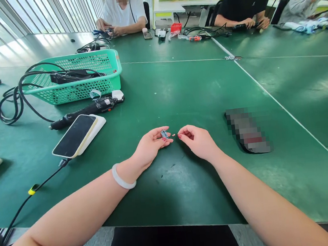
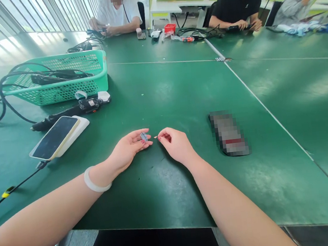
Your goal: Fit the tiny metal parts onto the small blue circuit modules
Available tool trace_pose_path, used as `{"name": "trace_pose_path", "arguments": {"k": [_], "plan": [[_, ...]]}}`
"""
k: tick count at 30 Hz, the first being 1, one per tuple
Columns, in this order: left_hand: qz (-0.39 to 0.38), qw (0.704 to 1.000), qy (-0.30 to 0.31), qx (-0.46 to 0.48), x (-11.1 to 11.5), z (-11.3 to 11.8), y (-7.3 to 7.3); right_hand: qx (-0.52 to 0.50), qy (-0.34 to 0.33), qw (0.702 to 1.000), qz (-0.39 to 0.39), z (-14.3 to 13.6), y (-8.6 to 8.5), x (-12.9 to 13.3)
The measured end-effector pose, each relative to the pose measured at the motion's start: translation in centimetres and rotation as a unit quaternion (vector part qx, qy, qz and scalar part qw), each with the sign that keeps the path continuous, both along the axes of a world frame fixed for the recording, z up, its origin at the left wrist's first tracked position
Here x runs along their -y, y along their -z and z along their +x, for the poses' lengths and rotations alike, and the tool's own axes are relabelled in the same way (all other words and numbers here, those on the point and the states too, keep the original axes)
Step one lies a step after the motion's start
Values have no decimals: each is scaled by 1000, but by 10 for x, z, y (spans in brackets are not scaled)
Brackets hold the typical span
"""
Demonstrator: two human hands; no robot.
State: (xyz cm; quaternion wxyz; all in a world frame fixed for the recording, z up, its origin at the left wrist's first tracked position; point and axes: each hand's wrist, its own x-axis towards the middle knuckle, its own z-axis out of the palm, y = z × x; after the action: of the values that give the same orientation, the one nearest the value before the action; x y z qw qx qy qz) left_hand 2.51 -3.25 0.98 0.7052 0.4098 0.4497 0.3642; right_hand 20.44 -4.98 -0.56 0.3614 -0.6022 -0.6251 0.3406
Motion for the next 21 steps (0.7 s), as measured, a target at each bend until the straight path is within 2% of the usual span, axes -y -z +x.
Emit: {"name": "trace_pose_path", "arguments": {"k": [5, 8, 21], "plan": [[21, 998, 46, -21, 3, 2, -1, -216, -4, 973, -86, -5, -6, 2], [25, 998, 59, -16, 4, 3, 0, -270, 1, 958, -94, -8, -6, 3], [49, 994, 90, -31, 4, 1, 7, -121, 29, 992, -15, -15, -6, 7]]}}
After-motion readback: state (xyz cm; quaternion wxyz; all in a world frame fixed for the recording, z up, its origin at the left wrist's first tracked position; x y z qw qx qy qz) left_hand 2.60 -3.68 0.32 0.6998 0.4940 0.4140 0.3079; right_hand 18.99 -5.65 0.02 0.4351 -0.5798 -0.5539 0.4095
